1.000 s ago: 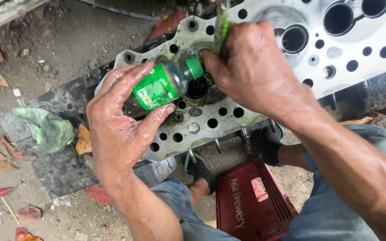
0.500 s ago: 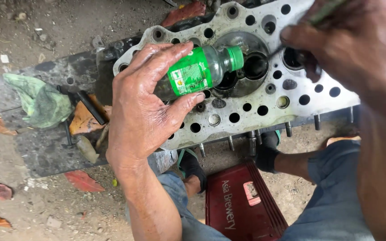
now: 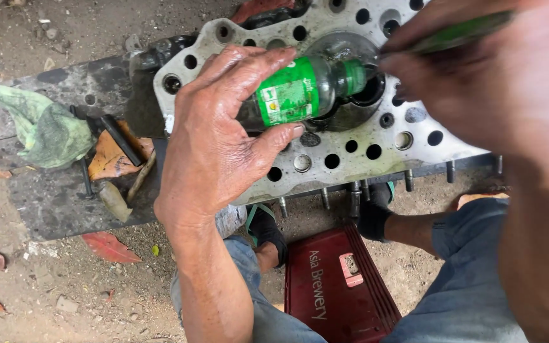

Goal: The person cleans the valve seats of an engine cylinder head by pouring liquid from a bottle into the engine, then scrubbing the area with a brush. This process is repeated several times until the valve seats are clean.

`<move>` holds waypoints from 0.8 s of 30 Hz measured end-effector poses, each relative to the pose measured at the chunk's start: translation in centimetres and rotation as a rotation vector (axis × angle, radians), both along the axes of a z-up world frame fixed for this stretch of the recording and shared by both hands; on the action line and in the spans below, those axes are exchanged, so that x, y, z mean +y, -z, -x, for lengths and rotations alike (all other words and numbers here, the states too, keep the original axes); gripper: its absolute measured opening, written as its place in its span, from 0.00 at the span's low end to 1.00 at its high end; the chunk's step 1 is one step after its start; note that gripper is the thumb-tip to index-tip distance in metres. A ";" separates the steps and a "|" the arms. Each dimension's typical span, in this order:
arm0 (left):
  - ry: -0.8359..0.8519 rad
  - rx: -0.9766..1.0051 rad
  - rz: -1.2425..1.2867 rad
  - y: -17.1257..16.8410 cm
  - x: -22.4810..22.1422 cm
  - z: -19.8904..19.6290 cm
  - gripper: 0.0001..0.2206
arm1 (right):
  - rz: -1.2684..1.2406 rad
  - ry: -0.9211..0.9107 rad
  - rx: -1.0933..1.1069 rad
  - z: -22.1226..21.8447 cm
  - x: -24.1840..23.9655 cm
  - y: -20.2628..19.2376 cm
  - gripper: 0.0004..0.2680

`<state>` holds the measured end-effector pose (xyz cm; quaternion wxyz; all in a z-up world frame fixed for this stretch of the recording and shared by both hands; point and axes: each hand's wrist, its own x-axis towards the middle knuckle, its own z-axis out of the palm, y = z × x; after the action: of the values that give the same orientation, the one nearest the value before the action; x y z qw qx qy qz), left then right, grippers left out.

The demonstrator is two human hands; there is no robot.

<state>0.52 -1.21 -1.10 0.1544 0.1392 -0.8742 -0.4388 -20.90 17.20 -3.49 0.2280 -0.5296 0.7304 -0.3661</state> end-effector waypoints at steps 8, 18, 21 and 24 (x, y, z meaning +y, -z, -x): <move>0.043 0.031 -0.014 0.1 0.0 0.2 0.31 | -0.091 0.212 0.378 -0.4 2.0 -0.4 0.11; 0.016 -0.009 -0.006 0.1 -0.2 0.2 0.30 | -0.234 0.070 0.338 -1.6 -1.3 1.2 0.10; -0.007 -0.012 0.007 0.0 -0.5 -0.2 0.31 | -0.334 0.043 0.322 -2.5 -2.4 1.9 0.16; -0.033 -0.024 0.021 -0.1 -0.7 -0.5 0.32 | -0.272 0.124 0.170 -2.1 -2.4 -0.3 0.14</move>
<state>1.03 -1.87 -0.97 0.1524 0.1570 -0.8783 -0.4251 -18.76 14.77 -3.22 0.2120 -0.4768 0.8211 -0.2313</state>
